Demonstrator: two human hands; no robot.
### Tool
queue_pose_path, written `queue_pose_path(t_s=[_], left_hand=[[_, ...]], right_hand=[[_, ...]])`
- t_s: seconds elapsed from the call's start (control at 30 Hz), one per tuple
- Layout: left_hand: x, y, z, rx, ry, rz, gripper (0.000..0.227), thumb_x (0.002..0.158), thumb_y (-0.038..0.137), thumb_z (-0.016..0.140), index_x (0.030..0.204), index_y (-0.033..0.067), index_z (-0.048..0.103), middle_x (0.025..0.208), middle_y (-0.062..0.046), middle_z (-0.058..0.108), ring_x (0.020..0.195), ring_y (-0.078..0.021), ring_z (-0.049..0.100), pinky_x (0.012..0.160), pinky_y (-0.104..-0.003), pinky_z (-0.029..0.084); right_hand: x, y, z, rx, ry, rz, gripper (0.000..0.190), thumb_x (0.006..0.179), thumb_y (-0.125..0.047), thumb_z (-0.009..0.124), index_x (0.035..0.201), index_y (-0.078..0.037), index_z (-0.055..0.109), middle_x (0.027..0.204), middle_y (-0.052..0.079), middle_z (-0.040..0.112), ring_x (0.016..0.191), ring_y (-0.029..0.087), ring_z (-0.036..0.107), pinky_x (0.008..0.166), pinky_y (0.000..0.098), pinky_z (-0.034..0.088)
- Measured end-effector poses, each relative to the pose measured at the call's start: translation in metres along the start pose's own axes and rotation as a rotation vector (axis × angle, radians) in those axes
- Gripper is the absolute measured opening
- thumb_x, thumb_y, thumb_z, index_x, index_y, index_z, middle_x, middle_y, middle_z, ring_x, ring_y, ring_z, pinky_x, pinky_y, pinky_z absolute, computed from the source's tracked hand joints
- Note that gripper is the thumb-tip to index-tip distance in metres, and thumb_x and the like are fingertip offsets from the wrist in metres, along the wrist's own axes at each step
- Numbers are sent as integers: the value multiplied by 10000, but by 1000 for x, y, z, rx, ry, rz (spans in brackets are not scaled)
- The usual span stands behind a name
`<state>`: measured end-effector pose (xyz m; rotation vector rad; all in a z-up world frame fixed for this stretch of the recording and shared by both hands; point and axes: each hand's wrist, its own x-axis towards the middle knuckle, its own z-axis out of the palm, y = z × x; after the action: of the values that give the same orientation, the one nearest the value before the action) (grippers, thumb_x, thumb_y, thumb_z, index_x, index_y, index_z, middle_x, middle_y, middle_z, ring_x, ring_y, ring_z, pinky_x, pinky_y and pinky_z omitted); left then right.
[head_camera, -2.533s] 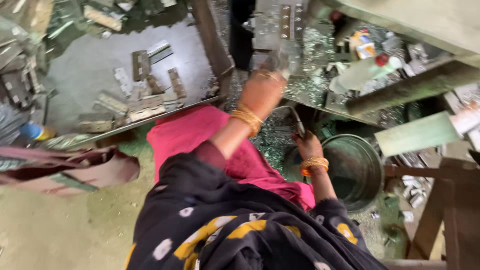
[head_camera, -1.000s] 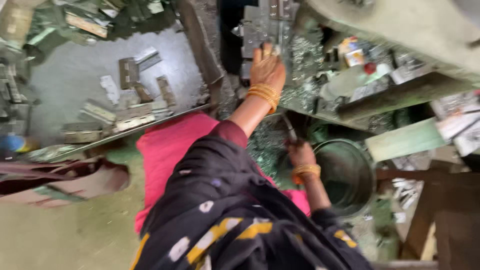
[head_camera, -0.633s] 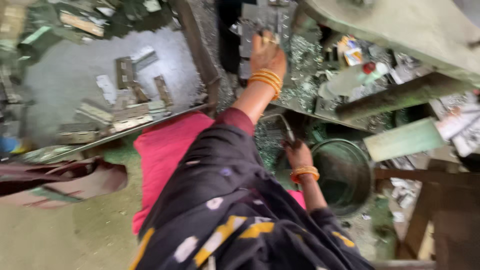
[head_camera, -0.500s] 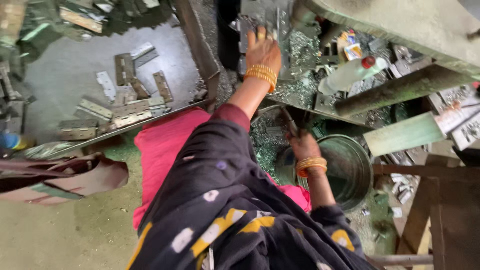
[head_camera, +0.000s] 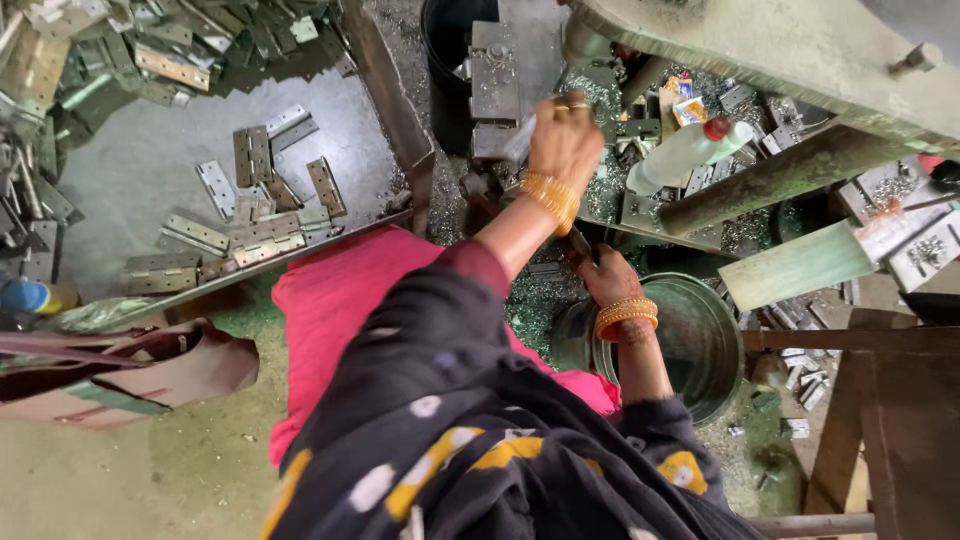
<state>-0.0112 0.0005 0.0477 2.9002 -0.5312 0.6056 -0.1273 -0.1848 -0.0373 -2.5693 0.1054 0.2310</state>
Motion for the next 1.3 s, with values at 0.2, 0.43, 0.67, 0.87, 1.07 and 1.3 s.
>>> queue_pose_path(t_s=[0.2, 0.43, 0.67, 0.87, 1.07, 1.3], left_hand=[[-29, -3, 12, -54, -56, -180, 231, 847, 222, 608, 920, 91, 784, 1269, -122, 661, 1180, -242, 522, 909, -396, 371], [-15, -6, 21, -50, -194, -206, 240, 950, 201, 576, 964, 100, 793, 1210, -82, 690, 1235, -243, 496, 979, -399, 347], [-9, -18, 26, -2, 6, -152, 392, 787, 415, 621, 934, 99, 801, 1183, -84, 704, 1099, -250, 501, 846, -419, 355], [-11, -19, 46, 91, -85, -182, 211, 898, 235, 611, 877, 123, 788, 1177, -54, 693, 1229, -249, 474, 939, -393, 355], [8, -27, 61, -38, -48, -230, 198, 845, 171, 610, 871, 107, 795, 1118, -36, 718, 1130, -239, 534, 919, -412, 354], [20, -27, 65, -110, -255, -311, 254, 1036, 158, 559, 970, 115, 800, 1175, -96, 740, 1178, -269, 549, 1003, -399, 390]], right_hand=[[-3, -5, -4, -14, -49, 4, 486, 887, -416, 659, 1156, -11, 649, 976, 281, 704, 968, 448, 683, 821, 501, 513], [5, 17, 1, -55, -63, -23, 467, 936, -449, 677, 1070, -2, 656, 940, 279, 696, 956, 445, 687, 812, 497, 517], [-5, 36, 66, 44, 57, 29, 376, 910, -325, 701, 1093, 3, 683, 950, 282, 705, 919, 478, 662, 777, 507, 512], [5, 64, 53, 104, -27, 30, 378, 952, -336, 636, 1105, 4, 699, 957, 280, 710, 958, 431, 721, 785, 497, 536], [11, 65, 66, 65, 137, -175, 428, 903, -358, 664, 1070, 35, 696, 932, 322, 695, 930, 513, 650, 771, 521, 517], [5, 57, 44, 102, -45, 18, 427, 903, -394, 623, 1085, -20, 716, 872, 280, 712, 857, 464, 699, 756, 525, 519]])
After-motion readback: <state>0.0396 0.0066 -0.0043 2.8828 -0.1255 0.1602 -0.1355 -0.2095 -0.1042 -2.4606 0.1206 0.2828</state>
